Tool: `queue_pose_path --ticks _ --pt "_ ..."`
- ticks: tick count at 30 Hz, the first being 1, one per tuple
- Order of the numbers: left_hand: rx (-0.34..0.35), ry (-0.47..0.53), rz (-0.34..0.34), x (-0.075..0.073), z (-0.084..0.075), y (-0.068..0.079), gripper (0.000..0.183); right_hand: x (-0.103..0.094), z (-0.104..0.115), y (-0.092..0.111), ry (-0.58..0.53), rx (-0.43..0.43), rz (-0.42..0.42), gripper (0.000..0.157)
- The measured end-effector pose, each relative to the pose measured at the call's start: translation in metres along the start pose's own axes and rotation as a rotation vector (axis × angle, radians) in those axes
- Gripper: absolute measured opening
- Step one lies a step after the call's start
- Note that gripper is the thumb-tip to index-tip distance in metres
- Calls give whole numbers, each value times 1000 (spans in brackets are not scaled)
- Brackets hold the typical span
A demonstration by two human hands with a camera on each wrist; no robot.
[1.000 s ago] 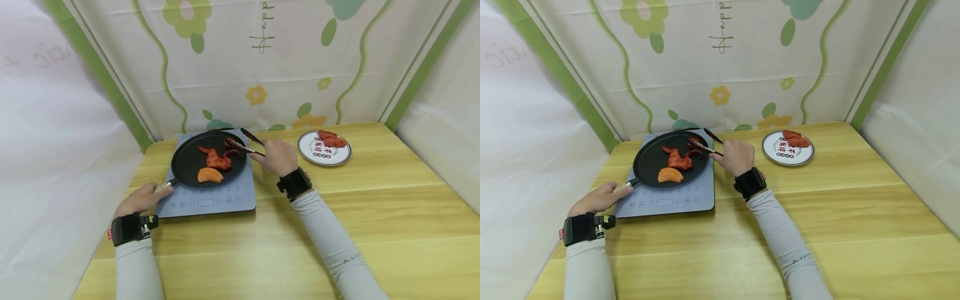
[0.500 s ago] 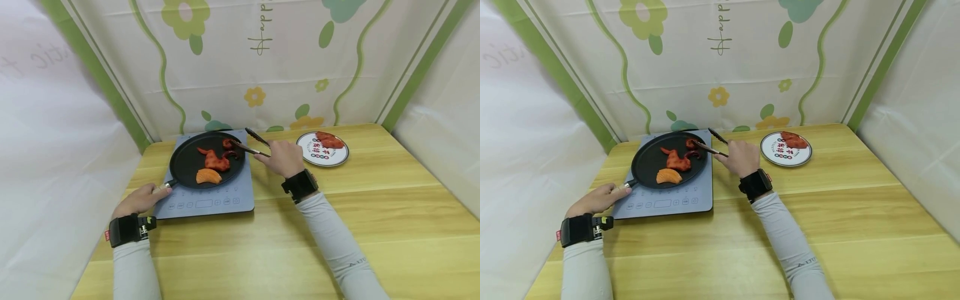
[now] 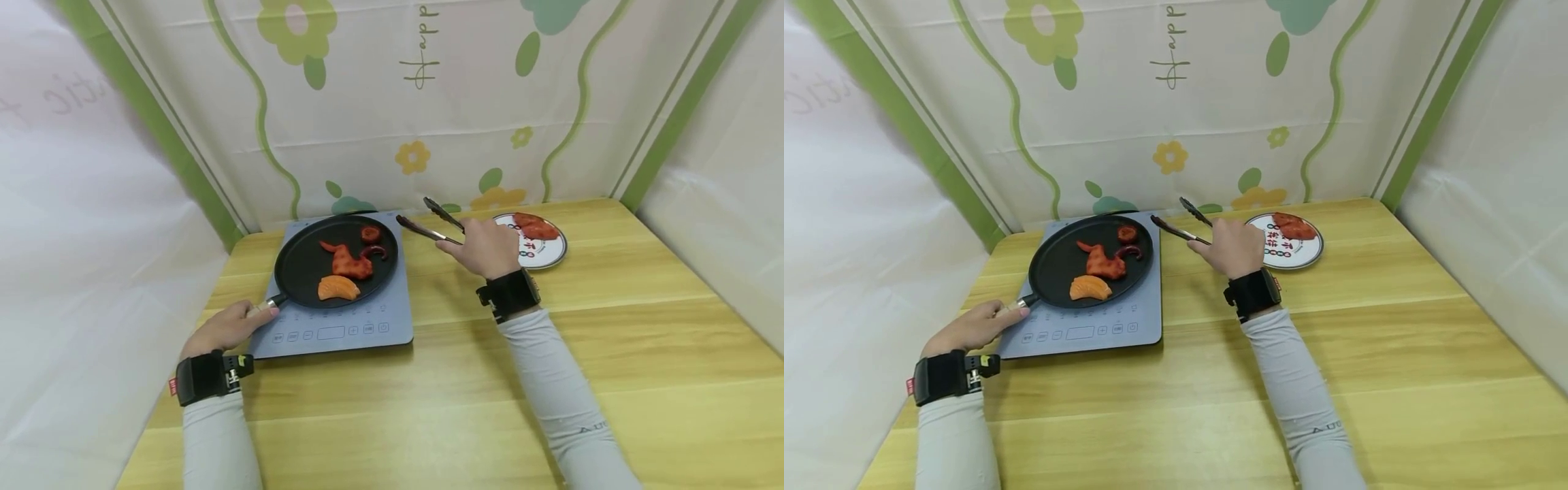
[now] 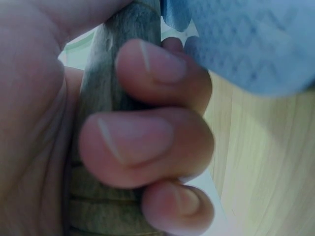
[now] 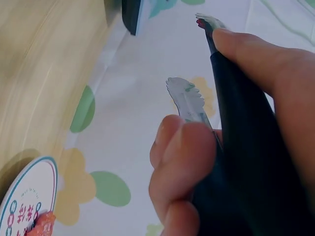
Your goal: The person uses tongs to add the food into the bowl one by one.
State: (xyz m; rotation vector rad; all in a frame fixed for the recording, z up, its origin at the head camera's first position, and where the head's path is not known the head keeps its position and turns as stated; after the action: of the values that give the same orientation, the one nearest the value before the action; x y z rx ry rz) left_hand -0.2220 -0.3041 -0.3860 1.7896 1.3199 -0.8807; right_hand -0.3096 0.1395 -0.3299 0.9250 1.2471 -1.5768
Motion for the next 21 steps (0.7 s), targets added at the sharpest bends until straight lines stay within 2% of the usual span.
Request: queue_pose_path --ticks 11,17,21 --pt "-10 -5 11 1 1 -1 61 0 -17 -4 7 41 24 68" --pt "6 4 13 2 -1 -3 61 -5 -38 -7 -11 111 44 63" --pt "10 -1 22 1 0 -2 61 -7 -44 -8 -28 124 56 63"
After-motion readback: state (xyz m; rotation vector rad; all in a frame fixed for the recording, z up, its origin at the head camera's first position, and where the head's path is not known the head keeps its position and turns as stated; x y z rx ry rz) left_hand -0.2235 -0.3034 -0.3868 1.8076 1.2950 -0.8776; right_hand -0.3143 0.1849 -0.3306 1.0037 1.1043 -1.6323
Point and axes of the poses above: each hand's wrist, its own y-axis away from the middle knuckle, its own x-axis out of the palm, z = x × y, the point moved 6 cm from there along -y, towards the middle knuckle, and after that the axes turned 12 degrees about x, right-handed, at the moved point
